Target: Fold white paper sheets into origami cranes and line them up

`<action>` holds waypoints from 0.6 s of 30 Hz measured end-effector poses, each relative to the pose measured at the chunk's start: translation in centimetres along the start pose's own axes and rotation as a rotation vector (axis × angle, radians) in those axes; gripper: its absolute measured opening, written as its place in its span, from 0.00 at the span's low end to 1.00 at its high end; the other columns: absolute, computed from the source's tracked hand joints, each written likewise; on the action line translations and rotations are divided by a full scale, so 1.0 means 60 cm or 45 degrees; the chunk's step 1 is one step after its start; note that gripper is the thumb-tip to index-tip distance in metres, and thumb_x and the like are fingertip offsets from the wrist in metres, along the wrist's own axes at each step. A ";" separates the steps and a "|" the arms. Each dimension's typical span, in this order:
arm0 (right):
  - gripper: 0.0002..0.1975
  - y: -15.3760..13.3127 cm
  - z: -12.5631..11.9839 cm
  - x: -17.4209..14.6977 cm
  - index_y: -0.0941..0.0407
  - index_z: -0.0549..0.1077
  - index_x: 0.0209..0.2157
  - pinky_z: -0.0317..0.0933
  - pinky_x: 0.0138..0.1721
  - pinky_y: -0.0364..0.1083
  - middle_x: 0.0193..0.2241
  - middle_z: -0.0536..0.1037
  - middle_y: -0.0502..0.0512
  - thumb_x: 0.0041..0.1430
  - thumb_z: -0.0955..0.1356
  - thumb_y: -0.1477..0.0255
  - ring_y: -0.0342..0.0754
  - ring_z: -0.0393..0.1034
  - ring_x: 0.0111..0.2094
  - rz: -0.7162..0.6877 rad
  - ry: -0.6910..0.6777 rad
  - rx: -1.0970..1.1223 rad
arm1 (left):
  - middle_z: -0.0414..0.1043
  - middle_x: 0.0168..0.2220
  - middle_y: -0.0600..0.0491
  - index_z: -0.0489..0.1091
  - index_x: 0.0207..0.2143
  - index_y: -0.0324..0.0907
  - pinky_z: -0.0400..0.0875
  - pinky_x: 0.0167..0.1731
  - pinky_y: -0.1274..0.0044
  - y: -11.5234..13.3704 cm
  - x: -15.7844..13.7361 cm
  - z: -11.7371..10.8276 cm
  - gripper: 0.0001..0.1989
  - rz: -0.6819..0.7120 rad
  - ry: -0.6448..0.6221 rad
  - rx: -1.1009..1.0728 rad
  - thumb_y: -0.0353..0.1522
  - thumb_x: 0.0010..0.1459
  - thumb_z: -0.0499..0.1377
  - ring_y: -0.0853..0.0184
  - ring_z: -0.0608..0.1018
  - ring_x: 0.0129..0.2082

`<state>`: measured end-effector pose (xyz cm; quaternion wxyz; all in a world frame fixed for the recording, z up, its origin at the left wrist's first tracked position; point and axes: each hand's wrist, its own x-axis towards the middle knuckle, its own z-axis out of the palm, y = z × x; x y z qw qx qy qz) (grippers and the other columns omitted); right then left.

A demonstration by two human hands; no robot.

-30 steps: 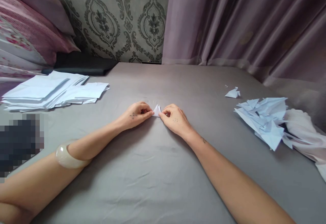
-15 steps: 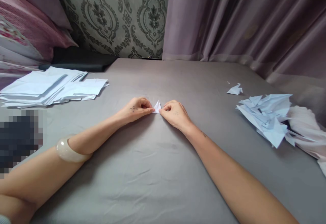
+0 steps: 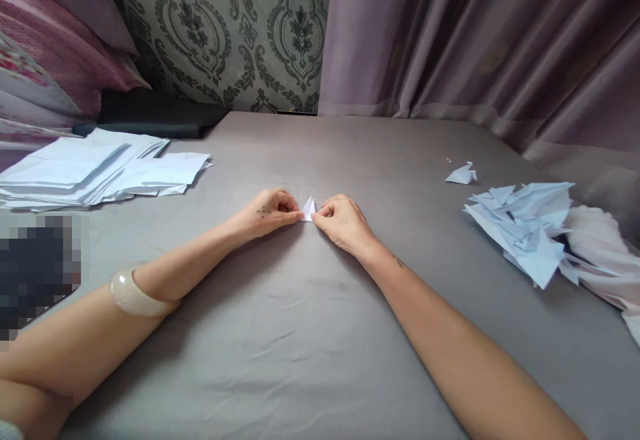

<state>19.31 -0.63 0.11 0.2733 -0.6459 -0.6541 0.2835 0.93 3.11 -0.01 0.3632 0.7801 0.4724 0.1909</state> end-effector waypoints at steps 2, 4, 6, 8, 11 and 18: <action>0.10 0.000 0.001 0.000 0.55 0.76 0.19 0.60 0.35 0.45 0.40 0.74 0.53 0.48 0.68 0.66 0.44 0.68 0.32 -0.017 0.003 -0.016 | 0.67 0.27 0.54 0.70 0.24 0.38 0.57 0.22 0.79 0.001 0.000 -0.001 0.13 0.006 0.004 0.013 0.39 0.51 0.58 0.73 0.66 0.23; 0.10 -0.001 0.001 -0.001 0.55 0.75 0.19 0.60 0.35 0.45 0.39 0.74 0.53 0.48 0.67 0.66 0.44 0.68 0.32 -0.047 0.003 -0.033 | 0.68 0.28 0.53 0.70 0.23 0.38 0.58 0.23 0.79 0.002 -0.001 -0.002 0.12 0.019 0.010 0.041 0.38 0.52 0.58 0.72 0.66 0.24; 0.10 -0.003 0.000 -0.003 0.55 0.74 0.19 0.60 0.36 0.45 0.37 0.74 0.53 0.49 0.67 0.67 0.45 0.68 0.33 -0.073 -0.001 -0.053 | 0.68 0.30 0.53 0.70 0.25 0.38 0.61 0.25 0.79 0.001 -0.004 -0.001 0.11 0.045 0.041 0.091 0.37 0.52 0.58 0.71 0.68 0.26; 0.09 -0.006 -0.002 -0.004 0.56 0.73 0.20 0.60 0.35 0.44 0.36 0.74 0.53 0.49 0.67 0.67 0.44 0.67 0.32 -0.061 0.011 -0.072 | 0.67 0.33 0.52 0.70 0.29 0.39 0.63 0.29 0.78 -0.001 -0.006 0.002 0.08 0.114 0.127 0.153 0.36 0.53 0.59 0.69 0.69 0.30; 0.05 -0.007 -0.001 -0.009 0.56 0.73 0.26 0.59 0.34 0.44 0.33 0.73 0.52 0.50 0.68 0.68 0.43 0.65 0.29 -0.063 0.067 -0.097 | 0.67 0.37 0.51 0.69 0.34 0.40 0.66 0.36 0.75 -0.003 -0.009 0.009 0.04 0.352 0.223 0.268 0.31 0.55 0.57 0.67 0.69 0.36; 0.13 -0.008 0.012 -0.046 0.55 0.75 0.38 0.59 0.38 0.45 0.37 0.74 0.55 0.62 0.59 0.77 0.48 0.66 0.40 -0.463 0.102 -0.439 | 0.69 0.36 0.47 0.70 0.42 0.38 0.66 0.37 0.75 0.012 -0.027 0.009 0.16 0.699 0.013 0.714 0.22 0.60 0.45 0.64 0.69 0.37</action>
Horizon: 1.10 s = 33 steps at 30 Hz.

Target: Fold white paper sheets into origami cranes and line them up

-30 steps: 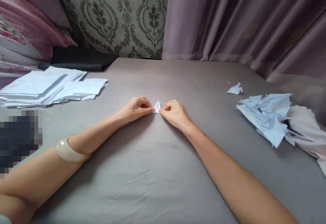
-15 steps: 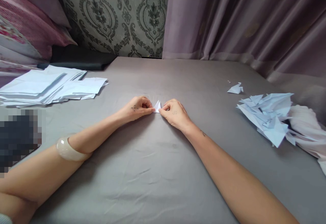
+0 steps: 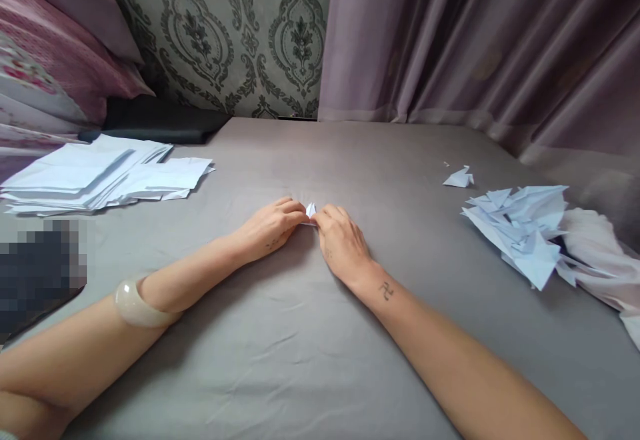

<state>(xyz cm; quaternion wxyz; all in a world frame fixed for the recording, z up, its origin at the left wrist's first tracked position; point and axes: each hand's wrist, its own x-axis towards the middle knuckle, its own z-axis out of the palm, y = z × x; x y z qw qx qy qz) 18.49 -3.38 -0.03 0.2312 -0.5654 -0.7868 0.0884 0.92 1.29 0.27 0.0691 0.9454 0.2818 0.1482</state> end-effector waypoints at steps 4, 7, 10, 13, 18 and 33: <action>0.17 -0.012 -0.007 -0.015 0.54 0.74 0.43 0.57 0.33 0.46 0.38 0.73 0.57 0.64 0.56 0.76 0.50 0.65 0.39 -0.112 -0.057 -0.285 | 0.68 0.38 0.44 0.70 0.43 0.35 0.66 0.37 0.74 0.018 -0.012 -0.014 0.18 0.017 -0.157 0.153 0.21 0.56 0.46 0.61 0.68 0.38; 0.17 -0.017 -0.014 -0.017 0.55 0.74 0.42 0.56 0.31 0.47 0.37 0.73 0.58 0.63 0.57 0.78 0.50 0.64 0.36 -0.174 -0.079 -0.392 | 0.68 0.38 0.43 0.70 0.44 0.33 0.66 0.37 0.71 0.024 -0.018 -0.014 0.18 -0.004 -0.189 0.158 0.21 0.57 0.46 0.60 0.67 0.37; 0.16 -0.016 -0.017 -0.016 0.55 0.74 0.41 0.56 0.30 0.47 0.36 0.73 0.59 0.61 0.58 0.80 0.50 0.64 0.35 -0.204 -0.094 -0.419 | 0.69 0.41 0.43 0.70 0.47 0.35 0.66 0.42 0.71 0.017 -0.023 -0.005 0.20 -0.005 -0.060 -0.004 0.22 0.58 0.44 0.61 0.68 0.40; 0.17 -0.007 -0.013 -0.015 0.53 0.74 0.41 0.57 0.32 0.46 0.37 0.74 0.57 0.58 0.59 0.81 0.50 0.66 0.37 -0.162 -0.040 -0.278 | 0.71 0.42 0.47 0.72 0.44 0.40 0.66 0.43 0.74 0.004 -0.023 0.004 0.21 -0.126 0.122 -0.301 0.21 0.57 0.44 0.65 0.71 0.40; 0.18 0.018 0.000 -0.006 0.54 0.73 0.38 0.61 0.36 0.44 0.36 0.76 0.52 0.51 0.59 0.84 0.45 0.69 0.35 0.130 0.204 0.148 | 0.73 0.34 0.51 0.72 0.39 0.40 0.66 0.33 0.78 0.000 -0.015 0.004 0.13 -0.519 0.295 -0.544 0.25 0.56 0.49 0.69 0.72 0.30; 0.20 0.023 0.002 0.001 0.54 0.74 0.40 0.62 0.38 0.43 0.37 0.76 0.53 0.49 0.59 0.83 0.44 0.69 0.34 0.194 0.136 0.396 | 0.70 0.32 0.52 0.72 0.37 0.39 0.64 0.30 0.80 0.004 -0.011 0.003 0.12 -0.498 0.301 -0.697 0.28 0.54 0.51 0.72 0.69 0.28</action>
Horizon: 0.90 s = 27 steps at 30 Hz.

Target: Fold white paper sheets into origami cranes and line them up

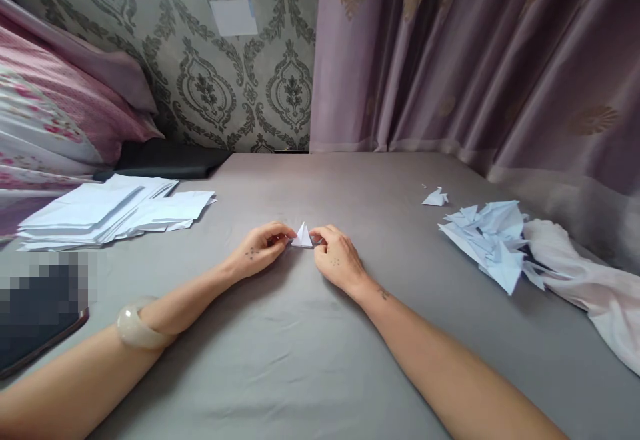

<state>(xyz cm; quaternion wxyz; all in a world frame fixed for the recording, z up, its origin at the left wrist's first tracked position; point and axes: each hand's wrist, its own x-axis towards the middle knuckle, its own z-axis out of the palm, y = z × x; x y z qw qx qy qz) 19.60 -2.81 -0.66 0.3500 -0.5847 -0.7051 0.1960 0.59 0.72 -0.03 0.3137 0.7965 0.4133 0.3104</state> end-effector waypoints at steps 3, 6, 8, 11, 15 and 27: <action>0.21 0.000 0.000 0.000 0.54 0.74 0.40 0.61 0.37 0.43 0.37 0.76 0.52 0.49 0.59 0.84 0.43 0.69 0.35 -0.028 -0.009 0.013 | 0.71 0.31 0.52 0.73 0.36 0.39 0.64 0.29 0.80 0.004 0.000 -0.001 0.12 -0.023 -0.009 -0.008 0.28 0.53 0.51 0.72 0.69 0.27; 0.21 0.000 0.000 0.001 0.54 0.75 0.38 0.61 0.36 0.42 0.36 0.75 0.51 0.48 0.59 0.84 0.43 0.69 0.33 -0.059 -0.006 0.027 | 0.71 0.29 0.53 0.73 0.35 0.39 0.63 0.27 0.81 0.008 0.000 -0.002 0.12 -0.048 -0.004 -0.025 0.27 0.52 0.51 0.72 0.68 0.25; 0.20 0.000 0.000 0.001 0.53 0.75 0.37 0.60 0.34 0.41 0.35 0.75 0.51 0.48 0.59 0.84 0.42 0.68 0.32 -0.083 -0.006 0.048 | 0.71 0.28 0.54 0.73 0.34 0.39 0.62 0.26 0.81 0.008 -0.001 -0.002 0.12 -0.060 0.007 -0.044 0.27 0.50 0.51 0.73 0.67 0.24; 0.18 -0.002 0.000 -0.002 0.53 0.76 0.34 0.59 0.33 0.41 0.34 0.75 0.50 0.49 0.59 0.83 0.41 0.66 0.29 -0.114 -0.026 0.043 | 0.69 0.25 0.55 0.72 0.31 0.38 0.61 0.26 0.81 0.003 -0.001 -0.001 0.12 -0.103 0.021 -0.091 0.26 0.48 0.51 0.74 0.66 0.23; 0.14 -0.013 -0.001 -0.009 0.53 0.77 0.31 0.60 0.34 0.42 0.36 0.74 0.50 0.49 0.62 0.81 0.41 0.67 0.29 -0.167 -0.091 -0.039 | 0.70 0.26 0.55 0.69 0.31 0.38 0.63 0.27 0.81 -0.006 0.000 0.001 0.11 -0.132 0.013 -0.207 0.25 0.46 0.50 0.73 0.69 0.25; 0.11 -0.029 -0.008 -0.019 0.53 0.76 0.27 0.60 0.35 0.43 0.37 0.72 0.51 0.51 0.63 0.78 0.43 0.67 0.34 -0.303 -0.119 -0.221 | 0.65 0.29 0.56 0.69 0.35 0.40 0.63 0.27 0.81 0.011 -0.001 -0.001 0.10 0.015 -0.090 -0.046 0.27 0.48 0.54 0.73 0.65 0.26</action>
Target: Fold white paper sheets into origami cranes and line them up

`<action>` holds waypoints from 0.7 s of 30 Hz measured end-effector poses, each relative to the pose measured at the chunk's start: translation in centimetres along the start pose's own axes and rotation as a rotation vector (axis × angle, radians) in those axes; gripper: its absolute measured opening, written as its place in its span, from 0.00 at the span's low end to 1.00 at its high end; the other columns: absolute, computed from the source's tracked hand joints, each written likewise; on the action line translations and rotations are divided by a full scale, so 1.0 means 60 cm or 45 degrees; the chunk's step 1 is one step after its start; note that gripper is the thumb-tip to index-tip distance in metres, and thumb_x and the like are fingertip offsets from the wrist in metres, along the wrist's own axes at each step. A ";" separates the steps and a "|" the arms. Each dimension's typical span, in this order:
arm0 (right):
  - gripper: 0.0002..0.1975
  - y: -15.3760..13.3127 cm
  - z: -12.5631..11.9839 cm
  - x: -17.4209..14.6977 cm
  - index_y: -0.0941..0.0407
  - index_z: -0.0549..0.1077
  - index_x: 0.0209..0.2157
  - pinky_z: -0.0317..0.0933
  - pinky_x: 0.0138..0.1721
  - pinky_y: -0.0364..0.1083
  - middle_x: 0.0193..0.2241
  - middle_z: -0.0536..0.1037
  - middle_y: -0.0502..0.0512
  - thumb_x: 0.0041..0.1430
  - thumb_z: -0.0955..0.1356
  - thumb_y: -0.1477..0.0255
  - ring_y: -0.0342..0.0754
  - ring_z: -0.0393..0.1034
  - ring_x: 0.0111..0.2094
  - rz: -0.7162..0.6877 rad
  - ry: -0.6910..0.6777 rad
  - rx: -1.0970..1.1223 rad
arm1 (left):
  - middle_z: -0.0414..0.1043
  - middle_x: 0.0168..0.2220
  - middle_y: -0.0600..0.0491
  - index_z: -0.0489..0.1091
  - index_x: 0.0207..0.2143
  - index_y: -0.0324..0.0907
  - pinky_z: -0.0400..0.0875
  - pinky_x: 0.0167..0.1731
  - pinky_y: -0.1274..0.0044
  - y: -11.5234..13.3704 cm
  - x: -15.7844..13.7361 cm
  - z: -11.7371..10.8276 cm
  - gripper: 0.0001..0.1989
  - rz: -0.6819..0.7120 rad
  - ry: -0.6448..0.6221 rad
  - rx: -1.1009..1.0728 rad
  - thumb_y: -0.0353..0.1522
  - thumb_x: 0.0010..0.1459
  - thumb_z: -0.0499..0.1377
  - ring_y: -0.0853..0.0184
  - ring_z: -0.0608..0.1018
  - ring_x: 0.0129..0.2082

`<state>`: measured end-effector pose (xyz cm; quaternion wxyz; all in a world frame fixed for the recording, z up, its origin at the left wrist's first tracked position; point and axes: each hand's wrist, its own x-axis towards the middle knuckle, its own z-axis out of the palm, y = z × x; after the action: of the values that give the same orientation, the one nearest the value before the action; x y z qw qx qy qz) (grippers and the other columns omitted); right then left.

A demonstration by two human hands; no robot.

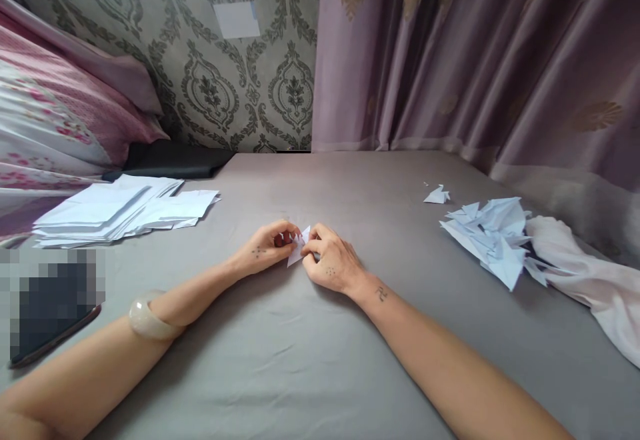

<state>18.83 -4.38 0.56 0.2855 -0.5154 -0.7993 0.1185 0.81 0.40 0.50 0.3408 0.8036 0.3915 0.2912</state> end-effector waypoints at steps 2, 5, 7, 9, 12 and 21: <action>0.10 0.000 -0.001 0.002 0.54 0.74 0.29 0.59 0.34 0.43 0.34 0.72 0.51 0.50 0.63 0.79 0.42 0.67 0.32 0.031 0.017 0.028 | 0.64 0.26 0.57 0.69 0.34 0.40 0.63 0.26 0.81 -0.007 0.002 0.003 0.07 -0.015 -0.037 0.051 0.29 0.51 0.54 0.73 0.65 0.24; 0.09 0.002 -0.001 0.006 0.54 0.72 0.35 0.58 0.32 0.42 0.31 0.72 0.49 0.51 0.64 0.77 0.42 0.66 0.28 0.152 0.061 0.048 | 0.64 0.26 0.57 0.69 0.32 0.40 0.63 0.27 0.80 -0.014 0.004 0.007 0.05 0.017 -0.012 0.141 0.30 0.53 0.54 0.73 0.65 0.24; 0.09 0.004 0.000 0.009 0.53 0.73 0.38 0.58 0.32 0.43 0.32 0.73 0.50 0.53 0.65 0.74 0.42 0.66 0.29 0.189 0.045 0.040 | 0.65 0.28 0.56 0.69 0.31 0.41 0.63 0.28 0.80 -0.016 0.005 0.009 0.04 0.055 0.047 0.204 0.29 0.53 0.54 0.73 0.66 0.25; 0.08 0.008 0.002 0.012 0.52 0.74 0.37 0.58 0.33 0.43 0.35 0.73 0.51 0.56 0.65 0.72 0.42 0.67 0.30 0.191 -0.008 0.027 | 0.66 0.29 0.55 0.69 0.31 0.41 0.63 0.29 0.79 -0.017 0.005 0.011 0.04 0.074 0.100 0.255 0.29 0.54 0.54 0.72 0.67 0.26; 0.10 0.011 0.004 0.015 0.52 0.75 0.35 0.58 0.34 0.43 0.36 0.73 0.51 0.59 0.62 0.72 0.42 0.67 0.31 0.195 -0.054 -0.012 | 0.66 0.29 0.54 0.69 0.31 0.41 0.64 0.30 0.78 -0.019 0.007 0.012 0.04 0.054 0.094 0.281 0.30 0.54 0.55 0.70 0.67 0.27; 0.07 0.023 0.008 0.031 0.54 0.74 0.32 0.57 0.35 0.43 0.35 0.74 0.52 0.58 0.64 0.72 0.44 0.67 0.33 0.288 -0.132 0.002 | 0.61 0.25 0.56 0.62 0.20 0.39 0.59 0.28 0.79 -0.018 0.018 0.009 0.11 -0.005 0.006 0.259 0.32 0.54 0.56 0.72 0.64 0.25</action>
<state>19.05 -2.06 0.14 0.2288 -0.5952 -0.7497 0.1771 1.28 1.61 -0.44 0.2571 0.8325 0.4216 0.2513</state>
